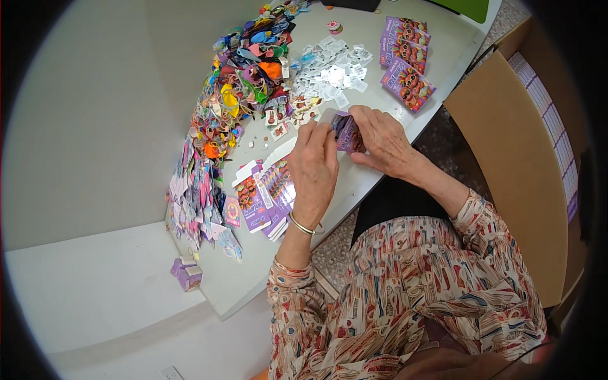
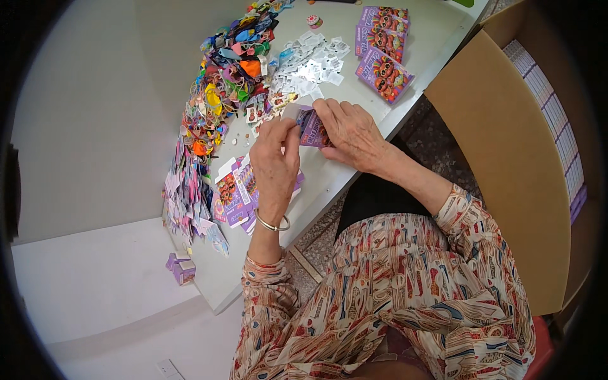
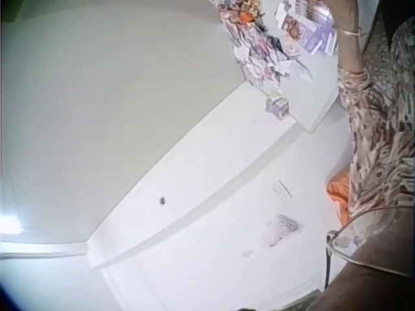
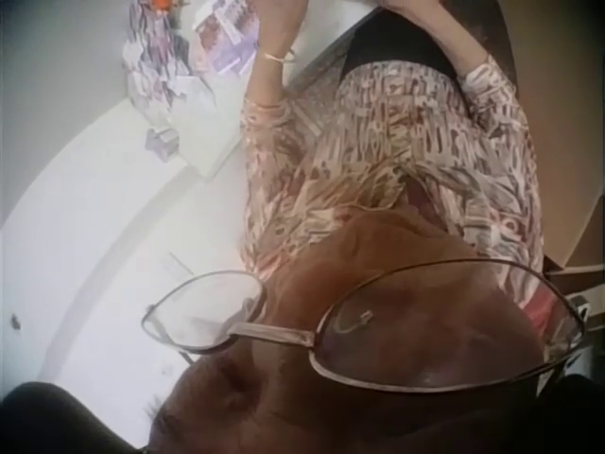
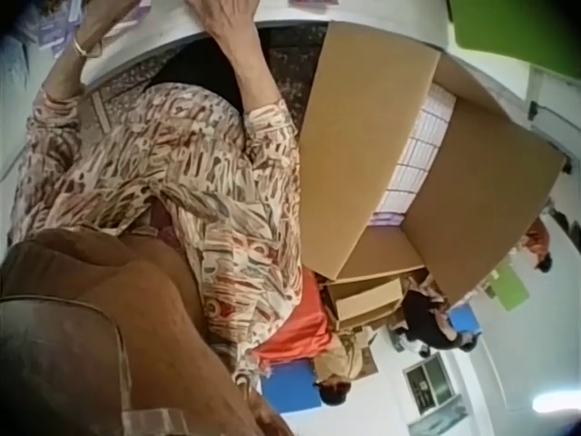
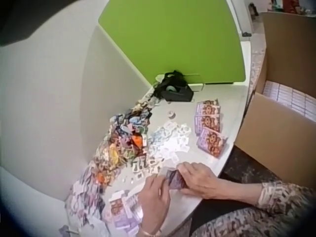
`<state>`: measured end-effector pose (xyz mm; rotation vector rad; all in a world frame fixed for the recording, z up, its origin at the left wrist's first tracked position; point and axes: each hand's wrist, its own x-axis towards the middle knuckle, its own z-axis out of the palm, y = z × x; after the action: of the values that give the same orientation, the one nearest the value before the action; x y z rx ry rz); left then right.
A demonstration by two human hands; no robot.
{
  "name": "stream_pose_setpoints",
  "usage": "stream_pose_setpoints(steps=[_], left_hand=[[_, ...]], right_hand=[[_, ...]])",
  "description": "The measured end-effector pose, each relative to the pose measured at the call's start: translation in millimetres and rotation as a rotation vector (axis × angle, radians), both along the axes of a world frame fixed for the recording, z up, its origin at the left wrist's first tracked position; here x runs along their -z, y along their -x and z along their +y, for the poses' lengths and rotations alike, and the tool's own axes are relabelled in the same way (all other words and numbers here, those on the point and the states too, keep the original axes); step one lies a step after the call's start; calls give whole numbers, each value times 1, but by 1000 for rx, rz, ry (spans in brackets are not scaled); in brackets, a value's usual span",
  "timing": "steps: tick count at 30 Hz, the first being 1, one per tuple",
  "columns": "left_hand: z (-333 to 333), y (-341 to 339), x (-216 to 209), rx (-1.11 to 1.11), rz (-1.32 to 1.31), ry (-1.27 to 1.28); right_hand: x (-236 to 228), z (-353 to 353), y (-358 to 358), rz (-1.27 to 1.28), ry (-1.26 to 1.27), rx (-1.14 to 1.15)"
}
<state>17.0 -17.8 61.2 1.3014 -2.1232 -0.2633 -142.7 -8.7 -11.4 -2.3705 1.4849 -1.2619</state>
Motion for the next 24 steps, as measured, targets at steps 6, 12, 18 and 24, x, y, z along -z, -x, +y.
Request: stream_pose_setpoints(steps=[6, 12, 18, 24], left_hand=[[0, 8, -4, 29, -79, -89], [8, 10, -4, 192, 106, -115], [25, 15, -7, 121, 59, 46], [22, 13, -12, 124, -45, 202]], right_hand=[[3, 10, -5, -33, -68, 47], [9, 15, 0, -132, -35, 2], [8, 20, -4, -162, -79, -9], [8, 21, -1, -115, -144, -16]])
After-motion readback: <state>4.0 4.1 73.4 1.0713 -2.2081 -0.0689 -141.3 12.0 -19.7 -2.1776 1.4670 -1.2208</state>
